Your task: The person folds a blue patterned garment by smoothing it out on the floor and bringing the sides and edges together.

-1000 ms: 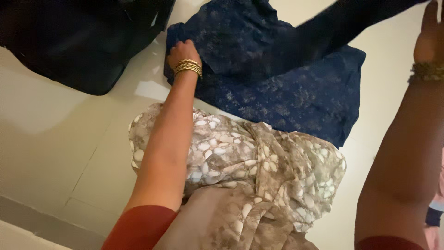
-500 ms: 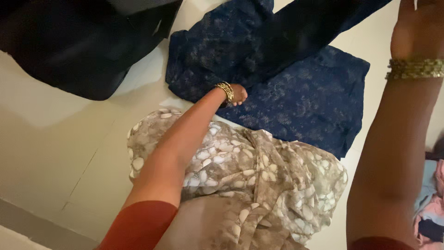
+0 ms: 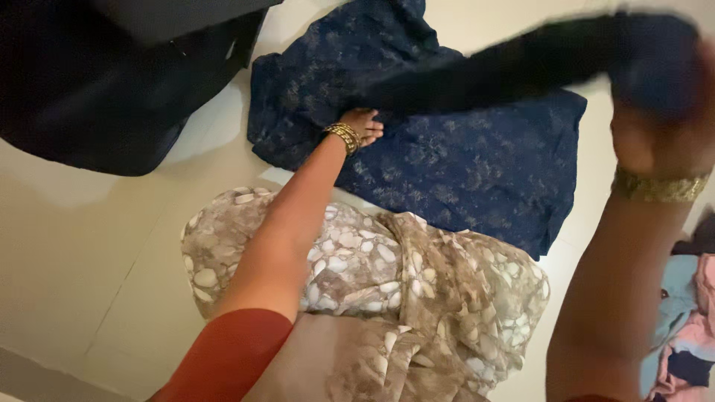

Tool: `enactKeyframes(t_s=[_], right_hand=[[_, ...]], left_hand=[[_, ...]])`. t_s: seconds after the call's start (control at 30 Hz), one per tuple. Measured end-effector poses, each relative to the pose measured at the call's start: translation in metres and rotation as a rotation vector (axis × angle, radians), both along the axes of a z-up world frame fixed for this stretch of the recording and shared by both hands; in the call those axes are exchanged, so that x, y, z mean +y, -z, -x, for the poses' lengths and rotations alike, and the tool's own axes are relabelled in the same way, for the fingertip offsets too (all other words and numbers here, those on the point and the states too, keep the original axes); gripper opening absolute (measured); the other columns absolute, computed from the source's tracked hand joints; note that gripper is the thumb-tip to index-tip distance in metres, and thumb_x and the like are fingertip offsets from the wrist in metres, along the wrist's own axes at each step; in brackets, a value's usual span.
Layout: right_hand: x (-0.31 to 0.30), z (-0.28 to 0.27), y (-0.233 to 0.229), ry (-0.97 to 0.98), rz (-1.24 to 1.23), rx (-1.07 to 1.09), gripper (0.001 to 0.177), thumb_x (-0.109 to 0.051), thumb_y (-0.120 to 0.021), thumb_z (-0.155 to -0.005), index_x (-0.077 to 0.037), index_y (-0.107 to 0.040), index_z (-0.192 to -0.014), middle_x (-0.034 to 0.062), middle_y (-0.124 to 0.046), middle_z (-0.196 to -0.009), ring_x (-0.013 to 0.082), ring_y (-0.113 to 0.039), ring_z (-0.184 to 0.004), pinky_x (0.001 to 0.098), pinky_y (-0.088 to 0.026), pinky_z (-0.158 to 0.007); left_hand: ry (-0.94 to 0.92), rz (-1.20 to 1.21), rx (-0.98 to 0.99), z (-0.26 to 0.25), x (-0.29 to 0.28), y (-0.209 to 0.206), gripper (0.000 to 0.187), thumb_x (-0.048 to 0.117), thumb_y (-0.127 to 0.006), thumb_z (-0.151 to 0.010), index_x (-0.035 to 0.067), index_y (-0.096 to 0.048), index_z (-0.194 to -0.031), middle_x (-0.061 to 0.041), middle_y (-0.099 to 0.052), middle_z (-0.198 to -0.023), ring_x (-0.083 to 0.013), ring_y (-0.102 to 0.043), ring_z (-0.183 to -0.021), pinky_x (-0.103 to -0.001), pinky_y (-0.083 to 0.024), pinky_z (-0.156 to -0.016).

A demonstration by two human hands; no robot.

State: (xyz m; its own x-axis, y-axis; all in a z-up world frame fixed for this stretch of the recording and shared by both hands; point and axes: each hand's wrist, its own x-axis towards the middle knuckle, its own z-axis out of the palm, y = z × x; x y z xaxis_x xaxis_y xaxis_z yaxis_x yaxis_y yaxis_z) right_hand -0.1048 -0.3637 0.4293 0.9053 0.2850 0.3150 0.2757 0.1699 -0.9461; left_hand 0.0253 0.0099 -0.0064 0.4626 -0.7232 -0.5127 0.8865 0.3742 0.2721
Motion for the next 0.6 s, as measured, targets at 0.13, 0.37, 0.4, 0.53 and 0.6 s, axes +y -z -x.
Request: enactKeyframes(t_s=[0.13,0.37,0.4,0.53,0.6], right_hand=[[-0.057,0.064,0.053,0.276,-0.31,0.142,0.021,-0.031,-0.062,-0.113,-0.012,-0.065,-0.105,0.014,-0.069,-0.124,0.0264,-0.066,-0.114,0.0397,-0.053,-0.106],[-0.161,0.18,0.158,0.402,-0.38,0.278,0.02,-0.007,-0.075,-0.106,-0.01,-0.061,-0.092,0.01,-0.07,-0.102,0.0271,-0.071,-0.103,0.0421,-0.061,-0.096],[-0.17,0.192,0.169,0.521,-0.261,0.363,0.022,-0.001,-0.076,-0.102,-0.01,-0.058,-0.092,0.01,-0.069,-0.102,0.0259,-0.069,-0.096,0.0405,-0.06,-0.088],[-0.182,0.214,0.194,0.737,0.347,0.498,0.049,-0.006,-0.076,-0.093,-0.009,-0.058,-0.139,0.0079,-0.071,-0.116,0.0214,-0.069,-0.105,0.0349,-0.06,-0.089],[-0.18,0.206,0.204,0.624,0.92,0.278,0.046,-0.006,-0.082,-0.091,-0.006,-0.061,-0.132,0.0163,-0.071,-0.119,0.027,-0.07,-0.105,0.0397,-0.059,-0.088]], left_hand=[[-0.051,-0.403,-0.079,0.013,0.01,0.003,0.038,0.032,-0.036,-0.104,0.013,-0.062,-0.123,-0.013,-0.074,-0.116,-0.0285,-0.074,-0.095,-0.041,-0.061,-0.074],[-0.079,-0.935,-0.174,0.041,0.056,0.004,0.028,0.021,-0.048,-0.102,0.003,-0.069,-0.108,-0.018,-0.076,-0.107,-0.0318,-0.073,-0.091,-0.045,-0.06,-0.075],[-0.082,-1.009,-0.182,0.044,0.067,0.003,0.029,0.022,-0.049,-0.101,0.003,-0.07,-0.109,-0.018,-0.076,-0.108,-0.0321,-0.073,-0.093,-0.045,-0.06,-0.076],[-0.148,-1.165,-0.2,0.055,0.105,-0.006,0.034,0.027,-0.052,-0.098,0.002,-0.071,-0.112,-0.019,-0.075,-0.111,-0.0331,-0.072,-0.098,-0.045,-0.058,-0.08],[-0.216,-1.155,-0.217,0.055,0.114,-0.012,0.037,0.029,-0.054,-0.097,0.001,-0.071,-0.114,-0.02,-0.074,-0.113,-0.0336,-0.072,-0.1,-0.045,-0.057,-0.082]])
